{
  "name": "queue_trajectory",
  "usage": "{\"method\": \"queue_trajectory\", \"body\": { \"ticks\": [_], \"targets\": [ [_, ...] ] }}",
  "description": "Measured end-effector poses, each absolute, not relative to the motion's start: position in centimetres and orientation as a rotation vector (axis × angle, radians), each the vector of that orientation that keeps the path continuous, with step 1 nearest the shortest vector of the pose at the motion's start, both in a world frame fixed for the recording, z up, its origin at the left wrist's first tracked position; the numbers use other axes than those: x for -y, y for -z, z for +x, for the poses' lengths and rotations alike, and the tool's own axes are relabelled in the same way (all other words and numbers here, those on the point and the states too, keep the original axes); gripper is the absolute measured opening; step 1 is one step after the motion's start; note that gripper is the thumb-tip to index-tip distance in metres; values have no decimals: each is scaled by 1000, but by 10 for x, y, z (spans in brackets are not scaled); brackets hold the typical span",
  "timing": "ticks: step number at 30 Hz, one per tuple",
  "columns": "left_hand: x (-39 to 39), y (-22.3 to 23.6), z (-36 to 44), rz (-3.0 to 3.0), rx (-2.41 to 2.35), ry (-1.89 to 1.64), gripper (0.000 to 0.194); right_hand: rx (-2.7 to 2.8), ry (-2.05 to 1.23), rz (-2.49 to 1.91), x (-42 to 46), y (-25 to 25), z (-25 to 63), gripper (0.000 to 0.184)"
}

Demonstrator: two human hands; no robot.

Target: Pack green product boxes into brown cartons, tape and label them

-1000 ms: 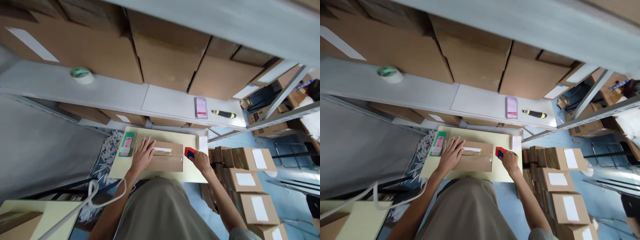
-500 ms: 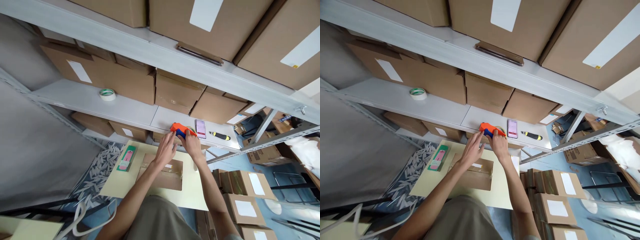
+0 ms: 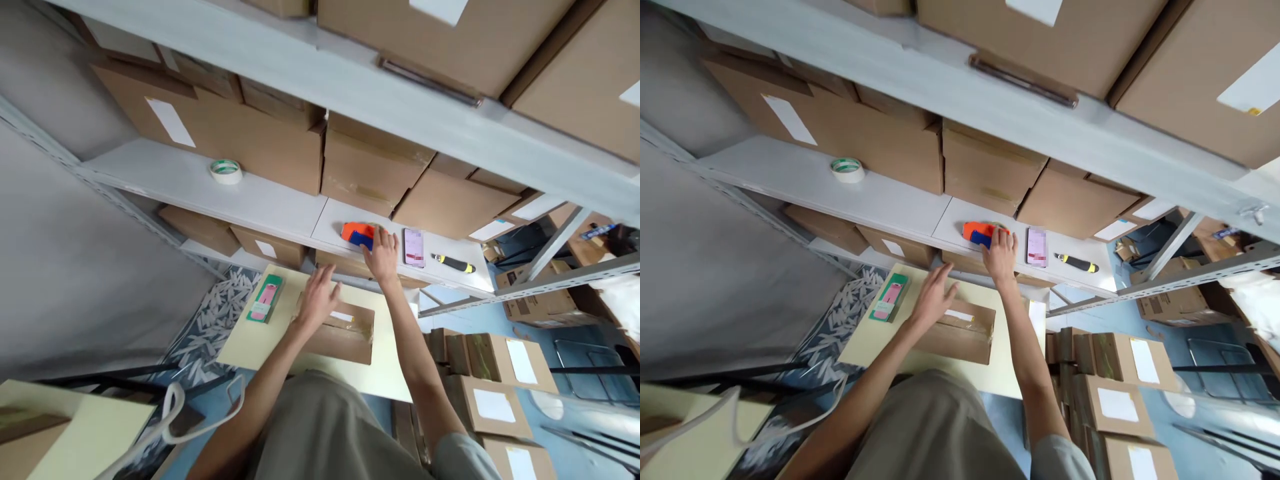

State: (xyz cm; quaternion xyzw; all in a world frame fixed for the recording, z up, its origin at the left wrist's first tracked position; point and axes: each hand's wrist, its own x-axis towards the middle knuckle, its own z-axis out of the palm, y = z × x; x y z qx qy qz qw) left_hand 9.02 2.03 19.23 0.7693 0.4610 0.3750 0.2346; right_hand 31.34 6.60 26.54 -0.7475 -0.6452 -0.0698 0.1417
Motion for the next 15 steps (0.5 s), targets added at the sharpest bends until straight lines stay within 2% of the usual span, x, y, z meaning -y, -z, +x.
{"method": "queue_trajectory", "body": {
  "ticks": [4,7,10,12,15],
  "targets": [
    [11,-144,26,1848,-1574,-945,61,1602,76,-2154,25,-229,309,79],
    [44,-123,-3,1571,-1705,-777,69,1456,-310,-2288,103,-190,281,97],
    [69,-121,-1,1473,-1705,-548,71,1227,-680,-2447,151,-160,249,109],
    [73,-126,9,1499,-1728,-416,72,1082,-764,-2493,161,-150,241,109],
    [59,-132,17,1544,-1770,-253,67,988,-819,-2433,159,-146,251,97]
  ]
}}
